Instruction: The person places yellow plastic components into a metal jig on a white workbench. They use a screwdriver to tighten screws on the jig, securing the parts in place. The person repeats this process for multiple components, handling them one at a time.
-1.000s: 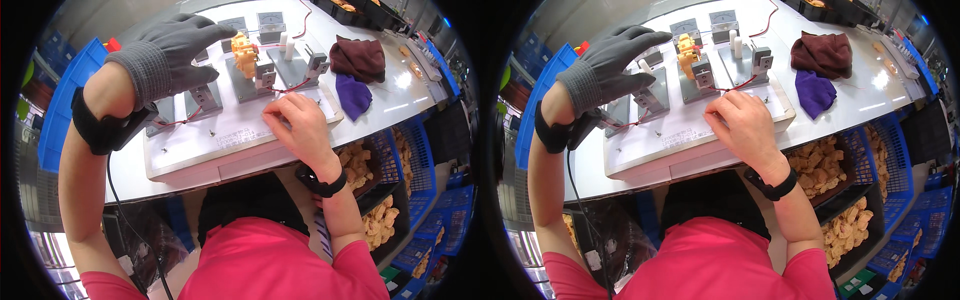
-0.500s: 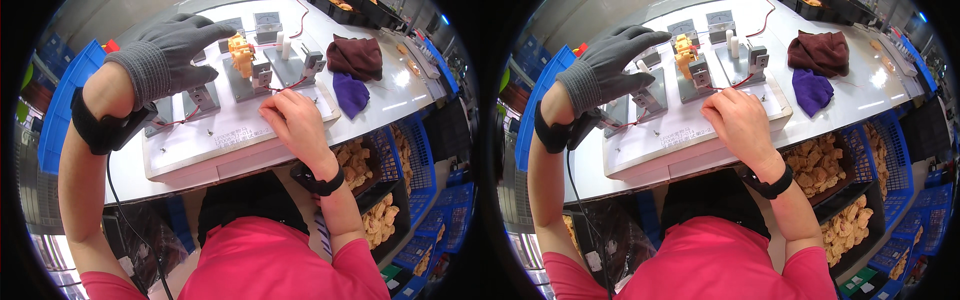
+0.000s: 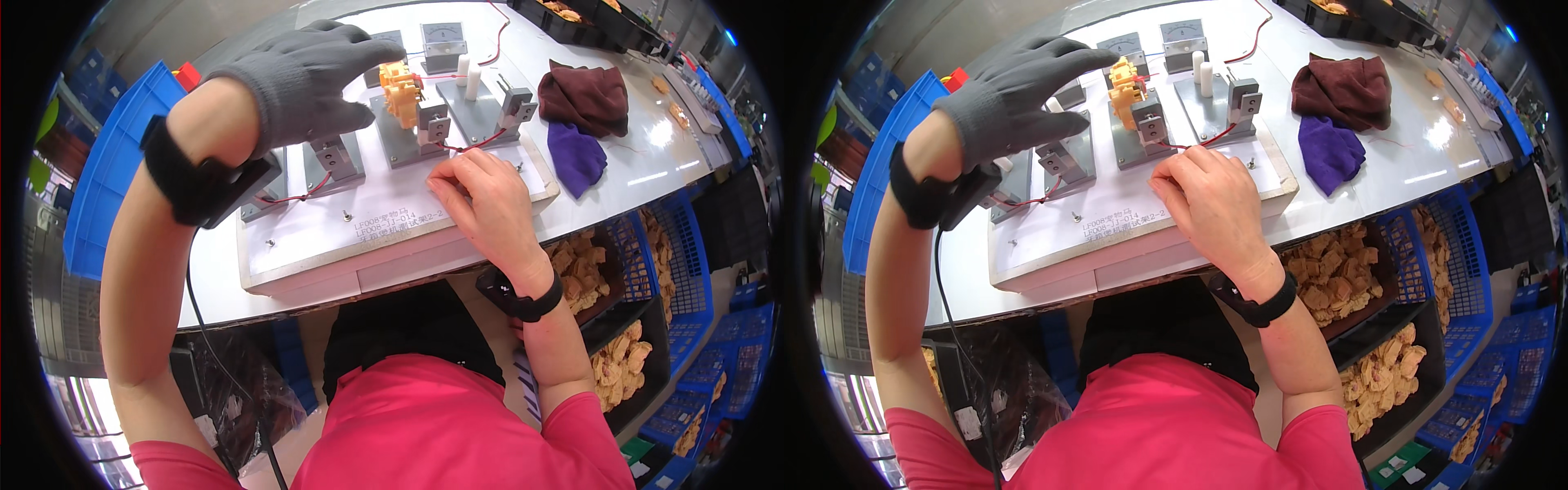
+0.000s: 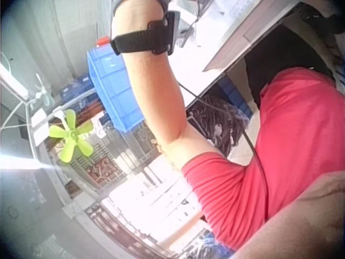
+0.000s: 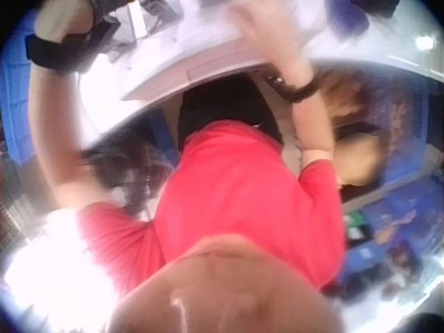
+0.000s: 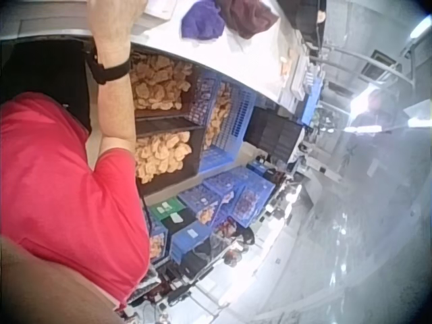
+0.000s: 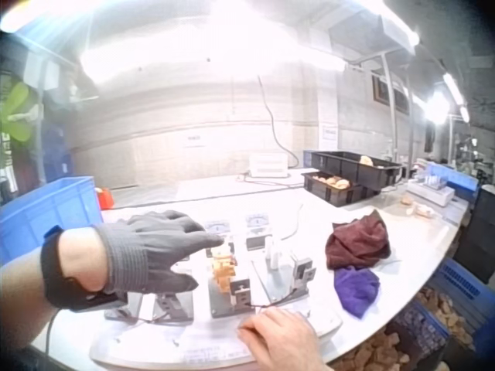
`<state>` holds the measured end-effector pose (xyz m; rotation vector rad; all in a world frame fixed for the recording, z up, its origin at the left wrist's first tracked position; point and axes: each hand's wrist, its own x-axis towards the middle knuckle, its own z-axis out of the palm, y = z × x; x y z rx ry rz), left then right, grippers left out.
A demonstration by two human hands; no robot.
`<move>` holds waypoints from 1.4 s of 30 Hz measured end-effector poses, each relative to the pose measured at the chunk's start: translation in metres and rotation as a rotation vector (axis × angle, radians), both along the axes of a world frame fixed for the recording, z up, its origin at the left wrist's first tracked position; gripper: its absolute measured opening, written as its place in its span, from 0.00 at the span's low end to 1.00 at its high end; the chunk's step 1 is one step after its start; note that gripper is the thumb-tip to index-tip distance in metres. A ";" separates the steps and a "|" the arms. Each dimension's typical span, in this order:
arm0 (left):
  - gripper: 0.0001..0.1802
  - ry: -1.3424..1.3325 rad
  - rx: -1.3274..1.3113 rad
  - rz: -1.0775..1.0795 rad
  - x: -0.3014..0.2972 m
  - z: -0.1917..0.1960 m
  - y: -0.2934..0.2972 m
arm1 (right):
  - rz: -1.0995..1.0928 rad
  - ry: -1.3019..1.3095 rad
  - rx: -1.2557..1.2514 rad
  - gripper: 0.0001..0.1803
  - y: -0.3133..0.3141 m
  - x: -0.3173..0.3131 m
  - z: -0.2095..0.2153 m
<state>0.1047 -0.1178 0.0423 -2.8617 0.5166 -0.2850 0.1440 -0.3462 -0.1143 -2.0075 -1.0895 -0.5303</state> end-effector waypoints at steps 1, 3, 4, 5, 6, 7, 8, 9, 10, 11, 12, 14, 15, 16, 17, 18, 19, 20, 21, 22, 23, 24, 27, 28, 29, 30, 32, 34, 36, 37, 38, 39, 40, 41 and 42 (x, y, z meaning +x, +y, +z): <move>0.35 0.016 -0.005 0.006 0.005 -0.001 -0.001 | 0.001 -0.001 0.003 0.04 0.000 0.000 0.000; 0.36 0.033 0.005 0.029 0.016 -0.004 -0.004 | 0.015 0.028 0.012 0.04 0.001 0.000 0.000; 0.36 0.040 0.011 0.041 0.020 -0.004 -0.006 | 0.021 0.041 0.018 0.05 0.001 0.000 0.000; 0.37 0.051 0.013 0.052 0.023 -0.004 -0.007 | 0.032 0.044 0.014 0.05 0.001 0.000 0.000; 0.38 0.063 0.015 0.065 0.024 -0.003 -0.008 | 0.043 0.047 0.011 0.06 0.001 0.000 0.000; 0.38 0.073 0.013 0.069 0.028 -0.005 -0.009 | 0.045 0.049 0.003 0.07 0.000 0.001 -0.001; 0.39 0.080 0.007 0.050 0.032 -0.007 -0.008 | 0.037 0.121 0.052 0.09 -0.001 -0.001 0.001; 0.40 0.088 0.001 0.031 0.035 -0.010 -0.008 | 0.030 0.193 0.101 0.12 -0.001 -0.003 0.004; 0.41 0.097 -0.004 0.019 0.037 -0.013 -0.006 | 0.029 0.267 0.151 0.14 0.000 -0.006 0.006; 0.41 0.117 0.011 0.024 0.039 -0.015 -0.005 | 0.035 0.275 0.239 0.17 0.002 -0.005 0.006; 0.42 0.136 0.025 0.029 0.042 -0.018 -0.005 | 0.041 0.282 0.327 0.19 0.005 -0.002 0.007; 0.42 0.203 0.030 0.079 0.046 -0.014 -0.019 | 0.068 0.288 0.404 0.22 0.007 0.002 0.011; 0.42 0.209 0.035 0.062 0.049 -0.014 -0.024 | 0.093 0.288 0.393 0.22 0.008 0.004 0.013; 0.42 0.216 0.044 0.054 0.051 -0.014 -0.026 | 0.127 0.290 0.383 0.22 0.010 0.003 0.015; 0.41 0.223 0.052 0.045 0.052 -0.014 -0.029 | 0.145 0.342 0.388 0.22 0.013 0.002 0.016; 0.39 0.236 0.053 0.076 0.054 -0.013 -0.035 | 0.162 0.393 0.392 0.22 0.017 0.001 0.016; 0.37 0.266 0.068 0.099 0.057 -0.013 -0.041 | 0.178 0.444 0.395 0.22 0.019 0.000 0.016; 0.36 0.296 0.083 0.123 0.060 -0.012 -0.045 | 0.187 0.428 0.421 0.21 0.022 0.001 0.015; 0.35 0.326 0.097 0.148 0.062 -0.011 -0.047 | 0.197 0.413 0.446 0.20 0.026 0.003 0.013; 0.30 0.349 0.102 0.135 0.063 -0.011 -0.047 | 0.208 0.399 0.471 0.19 0.027 0.004 0.012; 0.28 0.352 0.125 0.131 0.065 -0.012 -0.047 | 0.213 0.416 0.475 0.17 0.027 0.005 0.012; 0.27 0.354 0.147 0.129 0.068 -0.013 -0.046 | 0.221 0.433 0.480 0.16 0.026 0.006 0.012; 0.20 0.329 0.239 0.087 0.071 -0.009 -0.049 | 0.188 0.349 0.492 0.12 0.023 0.005 0.015; 0.19 0.315 0.275 0.097 0.071 -0.009 -0.050 | 0.188 0.310 0.499 0.11 0.026 0.004 0.013; 0.19 0.310 0.320 0.134 0.066 -0.006 -0.049 | 0.187 0.303 0.487 0.11 0.028 0.003 0.013; 0.18 0.278 0.267 0.128 0.059 0.001 -0.044 | 0.186 0.348 0.481 0.10 0.030 0.001 0.009; 0.19 0.195 0.156 0.094 0.065 0.013 -0.038 | 0.130 0.305 0.416 0.10 0.023 0.004 0.004; 0.20 -0.058 0.005 0.052 0.052 0.034 -0.023 | 0.152 0.307 0.420 0.10 0.019 0.014 -0.011; 0.18 -0.130 0.000 0.189 -0.023 0.050 0.016 | 0.211 0.348 0.439 0.12 0.012 0.030 -0.027; 0.18 -0.177 -0.008 0.225 -0.059 0.054 0.020 | 0.220 0.359 0.423 0.13 0.009 0.035 -0.030; 0.17 -0.232 -0.032 0.211 -0.084 0.055 0.020 | 0.247 0.358 0.422 0.14 0.006 0.036 -0.026; 0.16 -0.276 -0.052 0.210 -0.109 0.057 0.016 | 0.284 0.371 0.420 0.15 0.004 0.035 -0.024; 0.16 -0.322 -0.073 0.198 -0.132 0.059 0.019 | 0.278 0.376 0.397 0.16 0.003 0.036 -0.024; 0.17 -0.474 -0.121 0.188 -0.166 0.039 0.046 | 0.277 0.380 0.381 0.16 0.002 0.036 -0.024; 0.23 -0.360 -0.216 0.371 -0.207 0.036 0.061 | 0.272 0.389 0.360 0.17 0.003 0.037 -0.023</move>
